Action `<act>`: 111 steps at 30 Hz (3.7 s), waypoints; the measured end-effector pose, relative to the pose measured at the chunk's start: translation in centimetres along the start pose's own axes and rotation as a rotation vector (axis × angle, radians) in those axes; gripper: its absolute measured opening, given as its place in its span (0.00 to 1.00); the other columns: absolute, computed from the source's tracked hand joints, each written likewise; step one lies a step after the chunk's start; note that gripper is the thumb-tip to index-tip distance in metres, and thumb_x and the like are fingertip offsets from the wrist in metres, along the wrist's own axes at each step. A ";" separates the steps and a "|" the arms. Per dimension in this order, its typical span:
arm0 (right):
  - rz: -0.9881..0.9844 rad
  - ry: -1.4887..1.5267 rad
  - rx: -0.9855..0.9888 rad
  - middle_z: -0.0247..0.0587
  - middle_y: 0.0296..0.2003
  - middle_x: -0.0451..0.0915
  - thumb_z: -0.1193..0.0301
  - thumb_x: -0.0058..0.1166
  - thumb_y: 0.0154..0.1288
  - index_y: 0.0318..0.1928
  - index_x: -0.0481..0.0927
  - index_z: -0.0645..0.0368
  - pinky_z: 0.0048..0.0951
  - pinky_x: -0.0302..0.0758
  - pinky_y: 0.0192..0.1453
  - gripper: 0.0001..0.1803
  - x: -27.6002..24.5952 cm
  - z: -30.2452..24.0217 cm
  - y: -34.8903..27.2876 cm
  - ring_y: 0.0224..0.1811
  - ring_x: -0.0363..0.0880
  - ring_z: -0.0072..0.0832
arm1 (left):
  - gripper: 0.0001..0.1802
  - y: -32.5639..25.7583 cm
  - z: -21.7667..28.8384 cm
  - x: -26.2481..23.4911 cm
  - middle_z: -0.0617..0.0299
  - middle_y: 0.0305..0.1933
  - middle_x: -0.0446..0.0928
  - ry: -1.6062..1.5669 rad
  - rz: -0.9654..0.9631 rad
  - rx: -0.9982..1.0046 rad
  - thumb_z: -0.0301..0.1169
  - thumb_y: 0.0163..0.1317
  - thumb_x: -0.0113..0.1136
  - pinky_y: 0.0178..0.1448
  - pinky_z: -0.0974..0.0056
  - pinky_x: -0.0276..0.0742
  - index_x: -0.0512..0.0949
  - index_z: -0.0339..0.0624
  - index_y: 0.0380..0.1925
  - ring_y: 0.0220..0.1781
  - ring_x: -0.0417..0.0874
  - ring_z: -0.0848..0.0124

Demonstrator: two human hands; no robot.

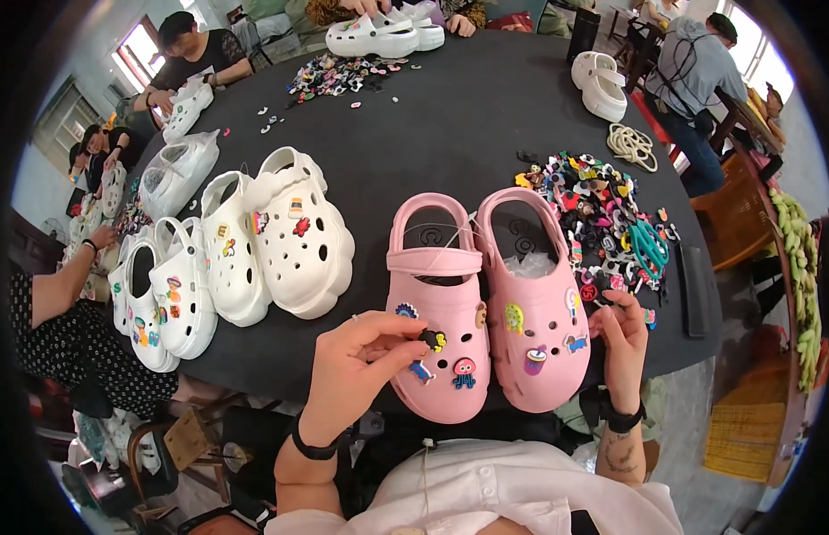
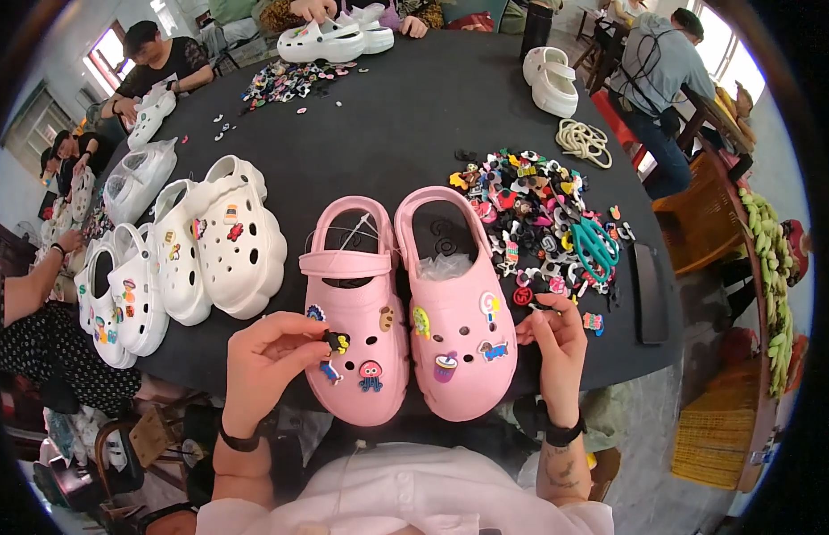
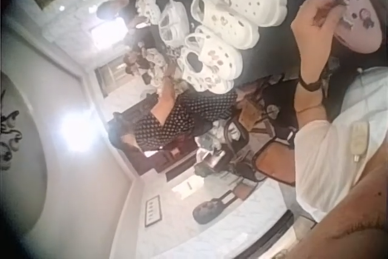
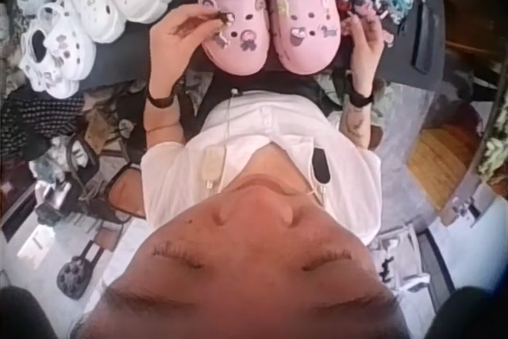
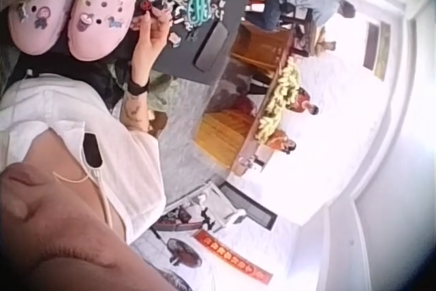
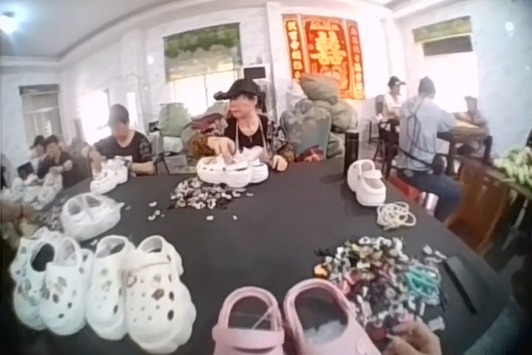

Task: Decorate shoes with charms and pack them into plastic bags.

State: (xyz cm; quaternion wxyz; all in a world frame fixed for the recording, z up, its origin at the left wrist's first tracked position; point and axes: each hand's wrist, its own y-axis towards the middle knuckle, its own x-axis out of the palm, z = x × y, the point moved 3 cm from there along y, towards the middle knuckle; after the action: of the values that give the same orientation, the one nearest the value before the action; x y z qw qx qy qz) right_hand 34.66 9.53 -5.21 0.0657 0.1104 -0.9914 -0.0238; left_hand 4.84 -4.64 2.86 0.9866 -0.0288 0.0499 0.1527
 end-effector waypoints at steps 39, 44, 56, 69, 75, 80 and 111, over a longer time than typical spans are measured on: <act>0.001 -0.074 -0.036 0.30 0.33 0.78 0.79 0.53 0.68 0.48 0.75 0.63 0.16 0.71 0.40 0.09 0.5 0.4 -0.4 0.34 0.74 0.14 | 0.26 5.4 6.8 1.6 0.60 0.40 0.78 1.206 -0.435 0.549 0.39 0.41 0.75 0.32 0.63 0.76 0.75 0.42 0.39 0.31 0.82 0.63; -0.006 -0.096 -0.040 0.30 0.33 0.77 0.78 0.54 0.68 0.48 0.75 0.63 0.16 0.71 0.40 0.09 0.6 0.4 -0.4 0.34 0.74 0.14 | 0.25 7.3 5.3 1.0 0.59 0.30 0.79 0.906 -0.552 0.165 0.35 0.45 0.76 0.26 0.67 0.73 0.75 0.40 0.41 0.23 0.80 0.69; 0.004 -0.145 -0.011 0.27 0.33 0.78 0.77 0.55 0.68 0.42 0.78 0.63 0.16 0.70 0.40 0.05 0.3 0.5 -0.7 0.34 0.73 0.12 | 0.19 10.0 5.2 2.1 0.61 0.20 0.78 0.835 -0.905 -0.312 0.38 0.47 0.75 0.20 0.68 0.68 0.83 0.33 0.32 0.15 0.73 0.76; -0.008 -0.192 -0.049 0.27 0.33 0.79 0.77 0.55 0.68 0.42 0.78 0.64 0.16 0.70 0.39 0.05 0.2 0.6 -0.7 0.34 0.73 0.12 | 0.36 4.9 3.5 -0.4 0.60 0.52 0.70 0.492 -0.438 0.017 0.31 0.44 0.79 0.36 0.72 0.71 0.68 0.41 0.52 0.33 0.77 0.77; -0.020 -0.217 -0.054 0.28 0.33 0.79 0.77 0.55 0.68 0.42 0.78 0.64 0.16 0.69 0.39 0.05 0.5 0.8 -0.6 0.33 0.73 0.13 | 0.35 -1.6 -1.3 -0.6 0.55 0.52 0.66 0.649 -0.021 0.316 0.36 0.39 0.81 0.46 0.64 0.70 0.69 0.43 0.45 0.48 0.71 0.65; -0.011 -0.204 -0.061 0.28 0.33 0.78 0.77 0.54 0.68 0.42 0.78 0.64 0.16 0.69 0.39 0.04 0.6 0.7 -0.6 0.34 0.73 0.12 | 0.30 -2.7 -3.9 0.7 0.53 0.52 0.68 0.426 0.236 0.344 0.35 0.38 0.81 0.52 0.62 0.70 0.73 0.42 0.38 0.54 0.71 0.60; -0.419 -1.499 -0.471 0.54 0.62 0.64 0.69 0.63 0.57 0.55 0.76 0.49 0.48 0.69 0.61 0.24 -5.3 -8.1 7.2 0.63 0.66 0.55 | 0.33 -1.3 -8.7 2.2 0.45 0.61 0.63 -0.093 0.337 0.459 0.57 0.58 0.59 0.67 0.55 0.61 0.70 0.36 0.46 0.62 0.68 0.58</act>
State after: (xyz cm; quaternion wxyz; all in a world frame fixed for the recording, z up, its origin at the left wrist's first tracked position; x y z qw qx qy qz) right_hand 39.31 17.43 2.64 -0.5998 0.2316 -0.6997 -0.3113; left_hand 6.53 -5.81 -5.97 0.9293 0.2110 0.0421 0.3003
